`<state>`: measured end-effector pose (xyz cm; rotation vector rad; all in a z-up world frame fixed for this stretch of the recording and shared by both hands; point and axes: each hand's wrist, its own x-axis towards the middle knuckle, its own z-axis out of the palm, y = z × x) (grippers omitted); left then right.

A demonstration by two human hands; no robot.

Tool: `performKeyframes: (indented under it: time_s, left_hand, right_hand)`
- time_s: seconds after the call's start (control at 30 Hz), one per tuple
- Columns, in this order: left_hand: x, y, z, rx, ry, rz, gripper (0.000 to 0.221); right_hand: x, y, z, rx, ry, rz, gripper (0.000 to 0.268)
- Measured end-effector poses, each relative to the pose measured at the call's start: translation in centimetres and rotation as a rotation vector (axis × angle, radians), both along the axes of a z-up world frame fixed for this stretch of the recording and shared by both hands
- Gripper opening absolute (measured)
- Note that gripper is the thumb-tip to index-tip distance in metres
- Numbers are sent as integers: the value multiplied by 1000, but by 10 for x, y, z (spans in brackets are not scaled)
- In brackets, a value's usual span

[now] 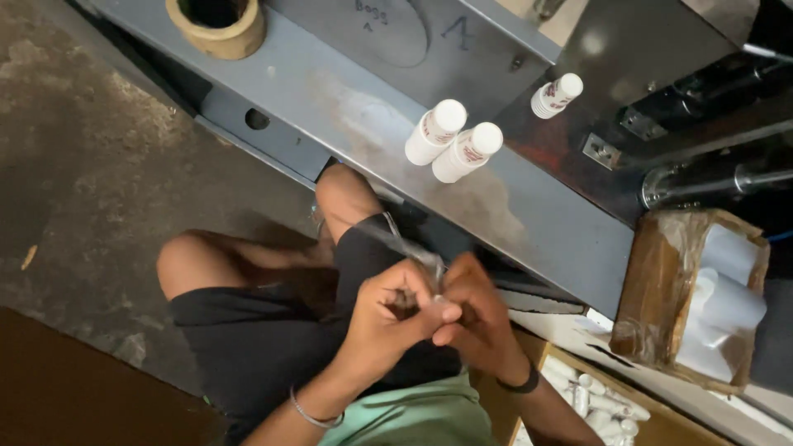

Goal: Operating a machine to pack or label small medical bottles.

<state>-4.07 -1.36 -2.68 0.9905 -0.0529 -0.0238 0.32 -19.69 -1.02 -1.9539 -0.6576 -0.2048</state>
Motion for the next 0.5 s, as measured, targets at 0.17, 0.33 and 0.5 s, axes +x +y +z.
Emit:
performKeyframes:
  time_s: [0.17, 0.33, 0.5]
  left_hand:
    - [9, 1, -12, 81, -8, 44, 15]
    - [20, 9, -23, 93, -10, 45, 9]
    - [31, 13, -43, 702, -142, -345, 8]
  right_hand:
    - [2, -11, -20, 108, -22, 176, 21]
    - [3, -16, -29, 19, 275, 269, 20]
    - [10, -14, -23, -399, 136, 214, 21]
